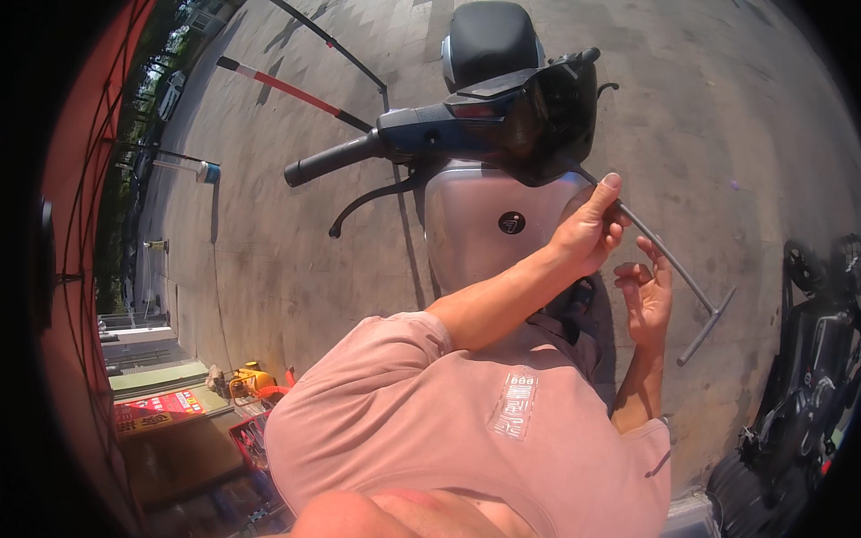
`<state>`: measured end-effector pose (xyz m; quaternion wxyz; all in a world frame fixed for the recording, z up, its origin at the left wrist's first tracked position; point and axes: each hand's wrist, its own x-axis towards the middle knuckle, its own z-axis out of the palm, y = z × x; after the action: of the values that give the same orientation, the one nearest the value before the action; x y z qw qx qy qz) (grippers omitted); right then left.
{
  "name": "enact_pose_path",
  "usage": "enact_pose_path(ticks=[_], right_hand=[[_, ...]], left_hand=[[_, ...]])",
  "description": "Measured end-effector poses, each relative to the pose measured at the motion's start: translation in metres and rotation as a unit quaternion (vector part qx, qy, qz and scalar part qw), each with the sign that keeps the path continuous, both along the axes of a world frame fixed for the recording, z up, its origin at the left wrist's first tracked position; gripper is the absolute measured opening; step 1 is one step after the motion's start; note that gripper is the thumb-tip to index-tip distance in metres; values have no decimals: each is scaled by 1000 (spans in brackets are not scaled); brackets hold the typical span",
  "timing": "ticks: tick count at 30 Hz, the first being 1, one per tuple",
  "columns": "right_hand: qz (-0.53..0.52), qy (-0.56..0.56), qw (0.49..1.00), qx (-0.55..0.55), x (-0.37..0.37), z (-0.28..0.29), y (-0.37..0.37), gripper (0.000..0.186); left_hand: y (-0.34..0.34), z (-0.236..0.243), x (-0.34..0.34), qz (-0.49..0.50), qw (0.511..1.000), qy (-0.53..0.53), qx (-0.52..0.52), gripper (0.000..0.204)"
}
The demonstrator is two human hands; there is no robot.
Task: The person selects a small fastener from a red tool cart, then uses a cordless drill to remove a screw from the scooter seat area. They retrieve a T-handle wrench and a black plastic cover, then use the wrench to tighten a bolt on the scooter's front assembly.
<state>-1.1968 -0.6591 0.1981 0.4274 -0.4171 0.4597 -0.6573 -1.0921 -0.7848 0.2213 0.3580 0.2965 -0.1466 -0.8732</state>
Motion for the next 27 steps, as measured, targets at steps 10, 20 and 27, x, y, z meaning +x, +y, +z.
enact_pose_path(ticks=[10, 20, 27], right_hand=[[-108, 35, 961, -251, 6, 6, -64, 20], [-105, -32, 961, -252, 10, 6, -71, 19], [-157, -90, 960, -214, 17, 11, -73, 18]], left_hand=[[-3, 15, 13, -2, 993, 113, 30, 22], [-10, 18, 16, -4, 990, 140, 31, 12], [-15, 13, 18, -12, 987, 157, 36, 9]])
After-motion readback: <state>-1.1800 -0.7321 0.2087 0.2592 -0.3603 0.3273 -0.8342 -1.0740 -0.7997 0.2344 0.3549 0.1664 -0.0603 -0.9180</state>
